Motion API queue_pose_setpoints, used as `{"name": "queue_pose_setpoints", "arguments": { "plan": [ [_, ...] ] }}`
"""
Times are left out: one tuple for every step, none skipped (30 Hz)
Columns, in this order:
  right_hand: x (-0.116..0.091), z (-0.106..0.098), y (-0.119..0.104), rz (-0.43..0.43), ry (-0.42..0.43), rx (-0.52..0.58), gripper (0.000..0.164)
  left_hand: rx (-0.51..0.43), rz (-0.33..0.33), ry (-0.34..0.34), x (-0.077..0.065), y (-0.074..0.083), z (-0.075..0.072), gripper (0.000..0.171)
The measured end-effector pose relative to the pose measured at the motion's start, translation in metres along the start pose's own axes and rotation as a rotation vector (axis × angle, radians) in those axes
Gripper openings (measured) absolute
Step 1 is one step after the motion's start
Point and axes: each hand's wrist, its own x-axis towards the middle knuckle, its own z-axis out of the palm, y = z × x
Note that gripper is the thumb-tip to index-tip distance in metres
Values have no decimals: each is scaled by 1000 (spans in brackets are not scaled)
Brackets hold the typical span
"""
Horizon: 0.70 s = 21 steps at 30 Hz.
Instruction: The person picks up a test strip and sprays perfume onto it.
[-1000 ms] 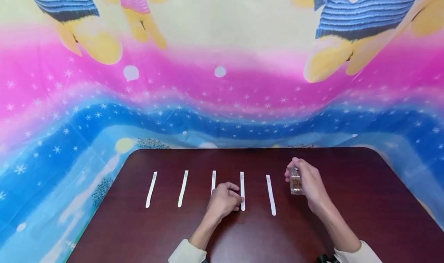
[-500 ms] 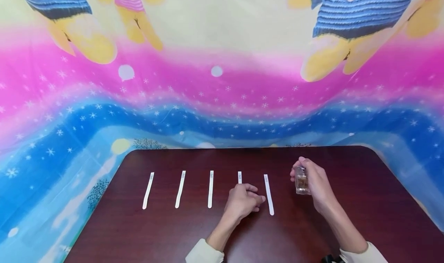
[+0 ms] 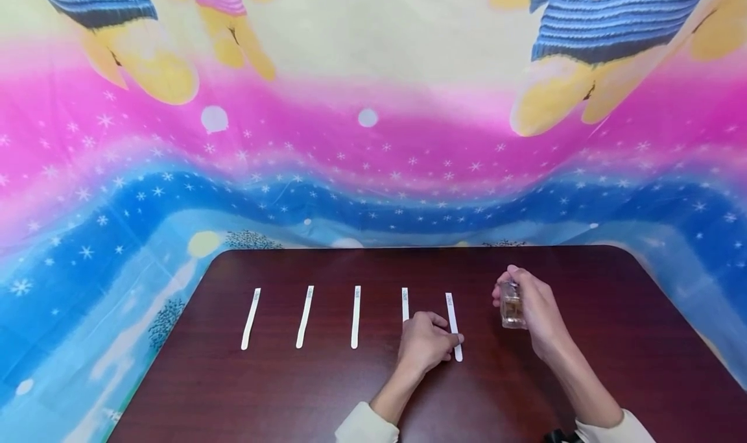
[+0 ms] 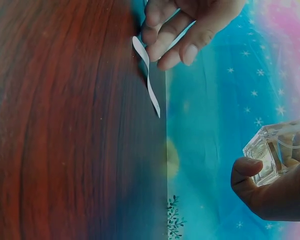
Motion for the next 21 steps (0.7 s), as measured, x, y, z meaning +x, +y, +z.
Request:
{"name": "queue_pose_setpoints", "arguments": {
  "plan": [
    [0,0,0,-2,-1,-4,43,25,6,12,1,0,1,26],
    [0,0,-1,-4,-2,-7,43,53,13,24,2,0,2,26],
    [0,0,-1,-5,-3,-11,44,82,20,36,2,0,3,27],
    [0,-1,-1,-5,-3,-15,45,105,29,44,3,0,5,28],
    [-1,-1,-1,-5,-5,-19,45,139,41,56,4,-1,6,29],
    [-1,-1,-2,-6,-7,-24,46,181,55,67,5,-1,7,31],
    [-1,-1,-1,-7,-7,-25,46,223,68,81,6,-1,9,33],
    [-2,-1,-1,-8,-7,-24,46,263,81,95,6,0,11,34],
    [-2,-1,-1,-9,-8,-26,46,299,91,107,7,-1,12,35],
    [-2,-1,0,-10,-9,-25,46,331,104,118,7,-1,14,36],
    [-3,-1,1,-9,-9,-22,45,362,116,131,7,-1,15,36],
    [-3,-1,1,-7,-9,-20,45,380,125,140,7,-1,16,35],
    [-3,-1,2,-9,-7,-20,45,392,137,149,7,-1,17,33],
    [-3,-1,2,-12,-6,-17,45,399,148,157,7,-1,18,31],
    [-4,-1,2,-13,-5,-15,45,407,160,165,7,-1,18,30],
    [-4,0,1,-15,-4,-13,45,419,173,176,7,-2,19,31],
    [-4,0,1,-17,-2,-11,45,432,186,189,7,-1,20,32],
    [-3,0,1,-21,-2,-11,45,454,199,207,8,-4,22,32],
    [-3,0,0,-26,-2,-10,45,471,203,220,10,-6,23,31],
    [-3,0,-1,-28,-4,-9,45,487,210,231,10,-6,24,32],
    [-3,0,-1,-28,-6,-10,45,505,217,241,10,-6,24,33]
  ]
}}
